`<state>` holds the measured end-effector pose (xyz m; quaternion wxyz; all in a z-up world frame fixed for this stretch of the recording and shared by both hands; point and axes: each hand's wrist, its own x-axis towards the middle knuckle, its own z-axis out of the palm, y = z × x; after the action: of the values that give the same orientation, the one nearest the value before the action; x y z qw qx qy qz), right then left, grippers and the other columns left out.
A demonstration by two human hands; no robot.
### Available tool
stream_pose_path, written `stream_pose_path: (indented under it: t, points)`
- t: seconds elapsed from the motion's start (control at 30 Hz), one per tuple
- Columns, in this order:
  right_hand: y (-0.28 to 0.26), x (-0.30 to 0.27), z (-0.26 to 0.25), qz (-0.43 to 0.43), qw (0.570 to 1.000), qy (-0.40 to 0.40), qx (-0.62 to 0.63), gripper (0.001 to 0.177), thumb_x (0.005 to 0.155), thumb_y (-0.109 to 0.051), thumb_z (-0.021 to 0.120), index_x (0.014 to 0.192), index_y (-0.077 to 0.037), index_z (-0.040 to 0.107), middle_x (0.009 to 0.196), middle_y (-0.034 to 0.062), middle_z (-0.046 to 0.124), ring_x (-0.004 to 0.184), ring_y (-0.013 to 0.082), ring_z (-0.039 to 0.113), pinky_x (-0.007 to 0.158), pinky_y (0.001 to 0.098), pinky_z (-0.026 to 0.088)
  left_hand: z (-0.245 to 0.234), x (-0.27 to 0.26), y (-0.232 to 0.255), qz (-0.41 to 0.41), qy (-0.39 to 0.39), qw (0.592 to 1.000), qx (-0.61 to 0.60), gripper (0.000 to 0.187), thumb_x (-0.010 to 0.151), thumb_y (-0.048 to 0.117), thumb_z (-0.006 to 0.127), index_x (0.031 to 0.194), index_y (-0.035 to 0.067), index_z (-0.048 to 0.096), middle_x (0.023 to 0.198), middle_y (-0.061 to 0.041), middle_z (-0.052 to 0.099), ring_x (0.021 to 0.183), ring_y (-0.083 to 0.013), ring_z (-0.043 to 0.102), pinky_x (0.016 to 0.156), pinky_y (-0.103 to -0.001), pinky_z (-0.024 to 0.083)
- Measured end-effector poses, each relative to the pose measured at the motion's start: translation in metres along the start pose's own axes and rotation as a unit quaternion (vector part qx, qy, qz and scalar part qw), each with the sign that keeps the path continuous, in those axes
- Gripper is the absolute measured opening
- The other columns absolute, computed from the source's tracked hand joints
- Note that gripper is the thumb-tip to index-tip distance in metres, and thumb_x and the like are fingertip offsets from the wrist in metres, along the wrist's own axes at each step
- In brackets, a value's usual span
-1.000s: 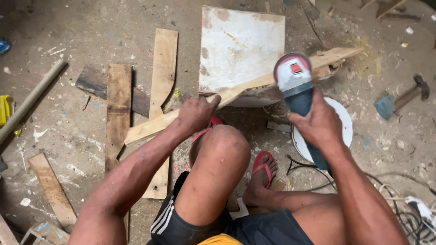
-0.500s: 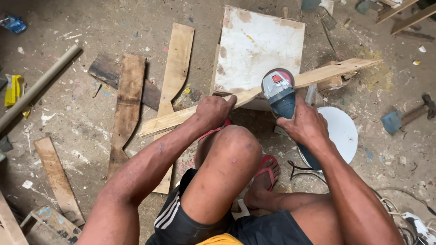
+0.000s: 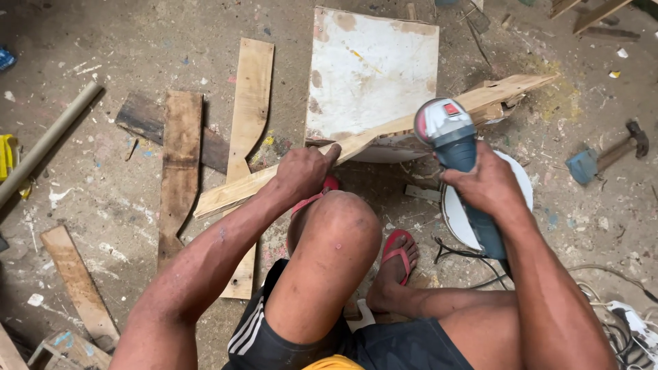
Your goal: Sanding the edge of a wooden board using an angle grinder
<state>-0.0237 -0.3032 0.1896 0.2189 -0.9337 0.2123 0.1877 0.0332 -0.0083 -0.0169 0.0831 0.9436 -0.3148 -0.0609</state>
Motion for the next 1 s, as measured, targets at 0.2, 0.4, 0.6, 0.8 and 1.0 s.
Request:
stream_pose_path:
  t: [0.2, 0.4, 0.6, 0.8, 1.0]
  points:
    - [0.021, 0.011, -0.036, 0.099, 0.991, 0.043, 0.084, 0.045, 0.088, -0.009, 0.077, 0.13, -0.003, 0.06, 0.095, 0.0197, 0.069, 0.072, 0.032, 0.068, 0.065, 0.0444, 0.058, -0.026, -0.01, 0.005, 0.039, 0.073, 0.996, 0.044, 0.055, 0.084, 0.026, 0.071, 0.133, 0.008, 0.055, 0.069, -0.014, 0.065, 0.047, -0.0261, 0.062, 0.038, -0.04, 0.046]
    - [0.098, 0.056, -0.055, 0.05, 0.977, 0.112, 0.174, 0.031, 0.086, -0.004, 0.074, 0.116, -0.002, 0.065, 0.085, 0.0142, 0.069, 0.061, 0.0234, 0.062, 0.053, 0.035, 0.051, -0.04, -0.009, 0.005, 0.04, 0.041, 0.997, 0.056, 0.054, 0.089, 0.015, 0.065, 0.141, 0.009, 0.051, 0.066, -0.011, 0.061, 0.04, -0.015, 0.047, 0.032, -0.033, 0.035]
    - [0.157, 0.077, -0.049, 0.042, 0.96, 0.185, 0.205, 0.028, 0.084, -0.012, 0.076, 0.107, 0.002, 0.067, 0.082, 0.0119, 0.067, 0.058, 0.0186, 0.058, 0.047, 0.0314, 0.047, -0.063, -0.038, -0.009, 0.006, -0.103, 0.994, 0.038, 0.074, 0.093, 0.003, 0.063, 0.16, 0.023, 0.038, 0.107, -0.025, 0.067, 0.037, -0.0081, 0.041, 0.025, -0.023, 0.035]
    - [0.121, 0.029, -0.044, 0.047, 0.958, 0.123, 0.255, 0.043, 0.09, -0.002, 0.073, 0.127, 0.01, 0.054, 0.092, 0.0223, 0.069, 0.063, 0.0277, 0.069, 0.05, 0.0318, 0.055, -0.088, -0.076, -0.022, -0.077, -0.197, 0.976, 0.053, 0.077, 0.091, 0.001, 0.047, 0.159, 0.03, 0.027, 0.151, -0.026, 0.046, 0.081, -0.0368, 0.076, 0.035, -0.031, 0.06]
    - [0.08, -0.002, -0.024, 0.02, 0.964, 0.018, 0.263, 0.058, 0.074, 0.0, 0.076, 0.13, -0.004, 0.061, 0.098, 0.0138, 0.074, 0.064, 0.0246, 0.065, 0.052, 0.0357, 0.051, -0.085, -0.08, -0.027, -0.058, -0.161, 0.982, 0.082, 0.077, 0.086, 0.005, 0.051, 0.157, 0.028, 0.03, 0.146, -0.017, 0.053, 0.079, -0.0352, 0.076, 0.047, -0.043, 0.063]
